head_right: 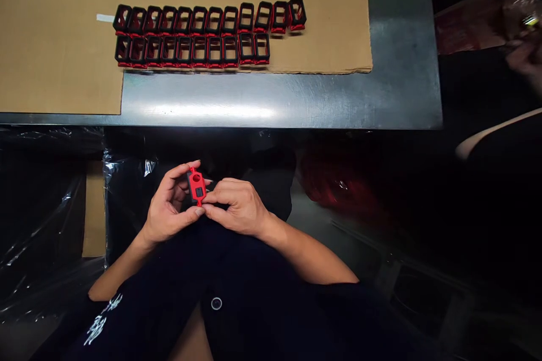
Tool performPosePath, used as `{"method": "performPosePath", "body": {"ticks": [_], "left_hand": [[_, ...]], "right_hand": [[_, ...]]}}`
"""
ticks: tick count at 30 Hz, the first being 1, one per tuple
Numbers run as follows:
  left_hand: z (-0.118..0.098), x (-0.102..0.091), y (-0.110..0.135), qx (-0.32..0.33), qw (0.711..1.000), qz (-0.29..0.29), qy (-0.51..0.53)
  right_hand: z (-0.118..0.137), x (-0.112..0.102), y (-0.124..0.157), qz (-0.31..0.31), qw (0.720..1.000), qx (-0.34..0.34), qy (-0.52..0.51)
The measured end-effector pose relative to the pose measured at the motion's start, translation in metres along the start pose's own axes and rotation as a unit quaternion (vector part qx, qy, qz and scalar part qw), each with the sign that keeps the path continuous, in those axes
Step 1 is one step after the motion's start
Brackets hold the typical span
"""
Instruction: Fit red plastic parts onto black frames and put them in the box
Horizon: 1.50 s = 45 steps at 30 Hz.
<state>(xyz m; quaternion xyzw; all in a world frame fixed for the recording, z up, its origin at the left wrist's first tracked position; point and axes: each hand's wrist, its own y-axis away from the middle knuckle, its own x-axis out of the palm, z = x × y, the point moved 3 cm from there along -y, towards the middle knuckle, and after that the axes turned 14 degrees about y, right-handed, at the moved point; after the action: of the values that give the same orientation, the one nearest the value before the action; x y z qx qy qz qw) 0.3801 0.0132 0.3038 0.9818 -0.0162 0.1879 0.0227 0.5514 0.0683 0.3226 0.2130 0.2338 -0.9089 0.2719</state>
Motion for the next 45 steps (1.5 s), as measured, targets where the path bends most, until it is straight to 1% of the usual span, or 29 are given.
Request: {"method": "performPosePath", "body": {"ticks": [3, 7, 11, 15, 17, 19, 23, 25, 27, 28, 29, 30, 32, 34, 37, 39, 41, 42, 43, 45], "left_hand": [[0.0, 0.003, 0.0, 0.026, 1.0, 0.013, 0.007], [0.0, 0.004, 0.001, 0.06, 0.998, 0.022, 0.004], [0.0, 0.002, 0.004, 0.08, 0.996, 0.025, -0.034], [-0.002, 0.0, 0.006, 0.113, 0.984, 0.023, -0.132], [-0.005, 0.001, 0.006, 0.142, 0.971, 0.02, -0.19], [-0.007, 0.003, 0.006, 0.177, 0.954, 0.019, -0.242], [-0.004, 0.006, 0.006, 0.25, 0.916, 0.02, -0.314], [-0.002, 0.005, 0.007, 0.296, 0.892, 0.021, -0.34], [-0.001, 0.005, 0.009, 0.344, 0.865, 0.028, -0.364], [-0.002, 0.004, 0.01, 0.361, 0.853, 0.032, -0.375], [-0.003, 0.004, 0.01, 0.371, 0.846, 0.036, -0.382], [-0.004, 0.004, 0.011, 0.371, 0.844, 0.04, -0.386], [-0.008, 0.005, 0.01, 0.348, 0.854, 0.047, -0.383], [-0.011, 0.006, 0.01, 0.319, 0.87, 0.054, -0.372], [-0.015, 0.007, 0.008, 0.282, 0.891, 0.057, -0.351], [-0.014, 0.006, 0.006, 0.241, 0.907, 0.038, -0.344], [-0.014, 0.005, 0.006, 0.197, 0.917, 0.011, -0.346], [-0.014, 0.005, 0.006, 0.173, 0.92, 0.002, -0.352], [-0.015, 0.005, 0.006, 0.149, 0.919, 0.0, -0.365], [-0.018, 0.005, 0.008, 0.101, 0.909, 0.023, -0.404]], "right_hand": [[0.0, 0.002, 0.0, 0.0, 1.0, 0.001, 0.0], [0.001, 0.0, 0.0, 0.018, 0.999, 0.032, -0.025], [-0.002, -0.007, 0.0, 0.032, 0.989, 0.111, -0.089], [-0.004, -0.009, -0.001, 0.02, 0.974, 0.177, -0.141], [-0.003, -0.006, -0.002, 0.002, 0.967, 0.2, -0.159], [0.0, -0.002, -0.004, -0.012, 0.965, 0.209, -0.161], [0.005, 0.002, -0.009, -0.024, 0.975, 0.188, -0.112], [0.006, 0.002, -0.011, -0.026, 0.98, 0.174, -0.098], [0.005, 0.002, -0.01, -0.017, 0.979, 0.168, -0.113], [0.003, 0.002, -0.009, -0.008, 0.975, 0.175, -0.138], [0.001, 0.003, -0.008, 0.002, 0.965, 0.193, -0.175], [-0.002, 0.005, -0.006, 0.016, 0.95, 0.22, -0.222], [-0.007, 0.009, -0.002, 0.047, 0.901, 0.282, -0.327], [-0.011, 0.014, 0.0, 0.078, 0.849, 0.329, -0.407], [-0.014, 0.018, 0.002, 0.107, 0.79, 0.378, -0.47], [-0.015, 0.02, 0.004, 0.117, 0.758, 0.413, -0.491], [-0.017, 0.024, 0.006, 0.115, 0.734, 0.441, -0.503], [-0.018, 0.026, 0.006, 0.111, 0.729, 0.451, -0.504], [-0.018, 0.029, 0.006, 0.109, 0.728, 0.458, -0.499], [-0.019, 0.036, 0.001, 0.117, 0.74, 0.462, -0.475]]}}
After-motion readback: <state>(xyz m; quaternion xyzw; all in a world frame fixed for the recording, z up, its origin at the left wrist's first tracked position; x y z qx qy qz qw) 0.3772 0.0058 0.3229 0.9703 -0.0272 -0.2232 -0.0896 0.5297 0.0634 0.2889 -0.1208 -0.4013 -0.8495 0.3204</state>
